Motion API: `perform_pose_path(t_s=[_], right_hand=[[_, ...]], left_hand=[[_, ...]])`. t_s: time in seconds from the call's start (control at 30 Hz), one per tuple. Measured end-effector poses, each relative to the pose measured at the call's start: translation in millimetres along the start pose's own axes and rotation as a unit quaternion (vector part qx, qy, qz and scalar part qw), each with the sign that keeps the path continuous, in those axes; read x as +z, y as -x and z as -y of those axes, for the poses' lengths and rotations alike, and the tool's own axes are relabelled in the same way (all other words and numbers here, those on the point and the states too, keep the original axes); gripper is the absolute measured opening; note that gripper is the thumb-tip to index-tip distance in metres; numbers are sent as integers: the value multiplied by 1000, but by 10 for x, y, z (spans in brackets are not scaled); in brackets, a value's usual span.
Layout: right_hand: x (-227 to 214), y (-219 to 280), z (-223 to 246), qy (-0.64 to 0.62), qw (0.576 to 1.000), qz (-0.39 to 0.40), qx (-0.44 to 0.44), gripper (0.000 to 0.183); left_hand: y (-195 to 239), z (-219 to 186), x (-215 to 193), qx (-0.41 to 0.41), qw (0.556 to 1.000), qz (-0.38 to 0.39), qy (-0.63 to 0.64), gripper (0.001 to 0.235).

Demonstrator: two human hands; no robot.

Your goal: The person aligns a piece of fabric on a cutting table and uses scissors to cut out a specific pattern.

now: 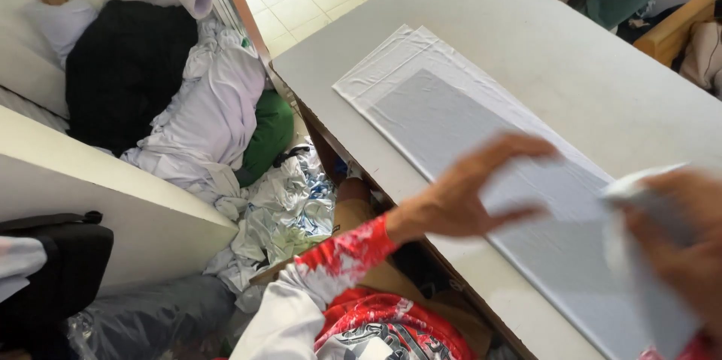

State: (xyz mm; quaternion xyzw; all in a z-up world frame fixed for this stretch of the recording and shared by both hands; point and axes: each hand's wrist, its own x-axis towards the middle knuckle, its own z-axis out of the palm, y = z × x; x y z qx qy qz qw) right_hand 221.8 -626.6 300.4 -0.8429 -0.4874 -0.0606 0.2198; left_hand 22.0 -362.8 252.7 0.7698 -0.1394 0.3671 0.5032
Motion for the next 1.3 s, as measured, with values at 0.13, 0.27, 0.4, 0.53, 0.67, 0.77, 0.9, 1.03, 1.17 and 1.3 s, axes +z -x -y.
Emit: perform_pose_path(t_s=[0.13,0.27,0.4,0.53,0.67,0.77,0.9,1.03,1.17,1.3], right_hand=[[-212,417,1488,153,972,18,-179,11],[-120,841,1159,9,996,42,-74,12],[473,1169,883,-160,986,35,-19,12],[1047,1463,864,-275,957,93,-20,17],[1345,1546,1130,-326,936,52,123,18],[1584,1643,906,-297,910,61,284,11],[1485,1673,811,-239,917,57,314,6],[1301,1673,863,-206,919,-5,337,3],[1202,1855,475,-221,923,-42,311,21],[1002,2080,-205,-103,933,196,283,49]], left_hand=[[278,-434,359,-5,980,190,63,18],[670,-428,183,-79,957,267,85,22],[1016,-389,122,-164,936,312,22,32],[1668,419,148,-44,949,172,-262,18],[1610,388,-398,-86,949,143,-269,25],[1559,360,-666,-120,945,118,-281,26],[1589,321,-807,-91,927,123,-342,29],[1512,278,-912,-67,922,83,-372,20],[1358,108,-997,-80,950,69,-294,27],[1265,161,-1045,-85,954,64,-281,27]])
